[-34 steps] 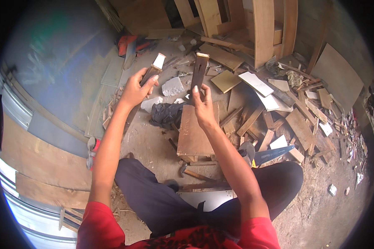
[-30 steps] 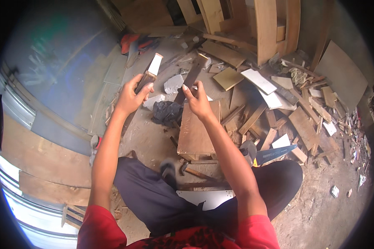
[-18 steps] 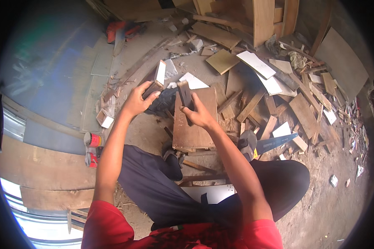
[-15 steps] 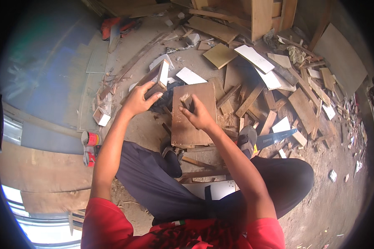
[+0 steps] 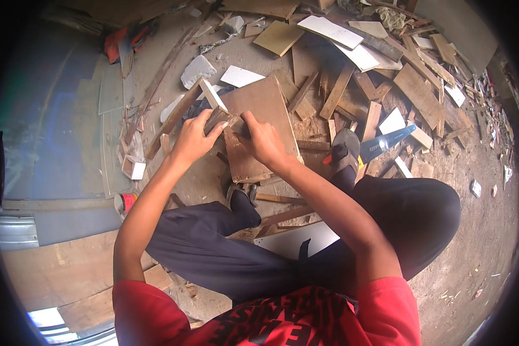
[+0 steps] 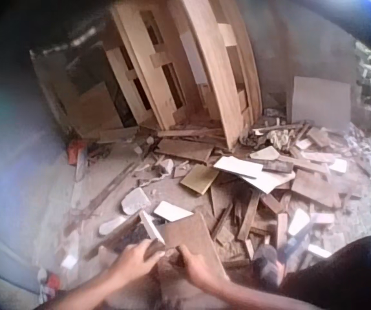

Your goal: The person cuts a small wooden piece with a hand saw, then sits on the floor to assemble a rectangular wooden frame. They fit several wooden slats together, insert a nail, and hammer it into place to secure the frame.

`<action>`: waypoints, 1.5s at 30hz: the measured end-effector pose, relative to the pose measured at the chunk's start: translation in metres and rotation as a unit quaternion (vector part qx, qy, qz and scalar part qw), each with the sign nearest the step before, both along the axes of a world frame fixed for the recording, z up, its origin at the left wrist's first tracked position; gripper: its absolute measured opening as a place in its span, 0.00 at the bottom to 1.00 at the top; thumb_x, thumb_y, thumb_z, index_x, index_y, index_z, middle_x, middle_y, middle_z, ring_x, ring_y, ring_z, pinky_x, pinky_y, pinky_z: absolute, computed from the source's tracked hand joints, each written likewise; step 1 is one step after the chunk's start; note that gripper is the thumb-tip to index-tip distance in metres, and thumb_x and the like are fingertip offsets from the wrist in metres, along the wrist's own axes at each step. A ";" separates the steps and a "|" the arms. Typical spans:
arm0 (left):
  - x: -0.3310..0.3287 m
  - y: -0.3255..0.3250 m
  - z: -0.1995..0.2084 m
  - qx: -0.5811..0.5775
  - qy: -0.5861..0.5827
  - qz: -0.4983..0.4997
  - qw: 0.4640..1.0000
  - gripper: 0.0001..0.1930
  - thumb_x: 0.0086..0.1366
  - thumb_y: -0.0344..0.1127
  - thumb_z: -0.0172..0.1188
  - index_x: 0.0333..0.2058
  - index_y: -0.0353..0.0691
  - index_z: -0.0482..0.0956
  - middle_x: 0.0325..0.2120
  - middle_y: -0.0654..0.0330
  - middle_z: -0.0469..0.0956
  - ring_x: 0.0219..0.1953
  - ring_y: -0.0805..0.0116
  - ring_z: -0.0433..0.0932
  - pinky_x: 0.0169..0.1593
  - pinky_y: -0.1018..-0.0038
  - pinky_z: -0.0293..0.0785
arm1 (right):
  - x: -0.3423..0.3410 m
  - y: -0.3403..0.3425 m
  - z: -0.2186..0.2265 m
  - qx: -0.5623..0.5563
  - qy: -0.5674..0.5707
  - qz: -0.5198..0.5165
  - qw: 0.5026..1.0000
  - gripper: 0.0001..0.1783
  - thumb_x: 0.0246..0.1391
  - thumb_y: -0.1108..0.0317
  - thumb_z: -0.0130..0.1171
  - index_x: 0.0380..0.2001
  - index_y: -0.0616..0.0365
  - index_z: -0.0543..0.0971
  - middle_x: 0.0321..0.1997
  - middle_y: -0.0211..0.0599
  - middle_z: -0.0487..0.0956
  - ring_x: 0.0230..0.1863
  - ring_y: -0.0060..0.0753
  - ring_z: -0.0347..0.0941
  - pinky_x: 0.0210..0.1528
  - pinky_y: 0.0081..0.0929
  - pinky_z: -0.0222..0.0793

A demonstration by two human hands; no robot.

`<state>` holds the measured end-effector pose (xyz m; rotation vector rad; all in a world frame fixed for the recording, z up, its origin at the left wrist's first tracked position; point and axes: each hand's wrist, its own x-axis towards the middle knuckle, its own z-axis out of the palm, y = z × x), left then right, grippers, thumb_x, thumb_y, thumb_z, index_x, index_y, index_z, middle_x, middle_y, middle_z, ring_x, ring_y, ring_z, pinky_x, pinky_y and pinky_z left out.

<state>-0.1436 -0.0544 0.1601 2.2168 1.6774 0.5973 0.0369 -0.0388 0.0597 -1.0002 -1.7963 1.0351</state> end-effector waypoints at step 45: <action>0.010 -0.036 -0.006 0.066 0.023 -0.068 0.995 0.18 0.58 0.31 0.69 0.43 0.28 0.75 0.32 0.47 0.82 0.33 0.51 0.84 0.34 0.65 0.79 | -0.013 -0.014 -0.037 0.038 0.142 0.070 0.987 0.27 0.44 0.77 0.68 0.49 0.65 0.72 0.46 0.57 0.77 0.47 0.62 0.74 0.48 0.42 0.72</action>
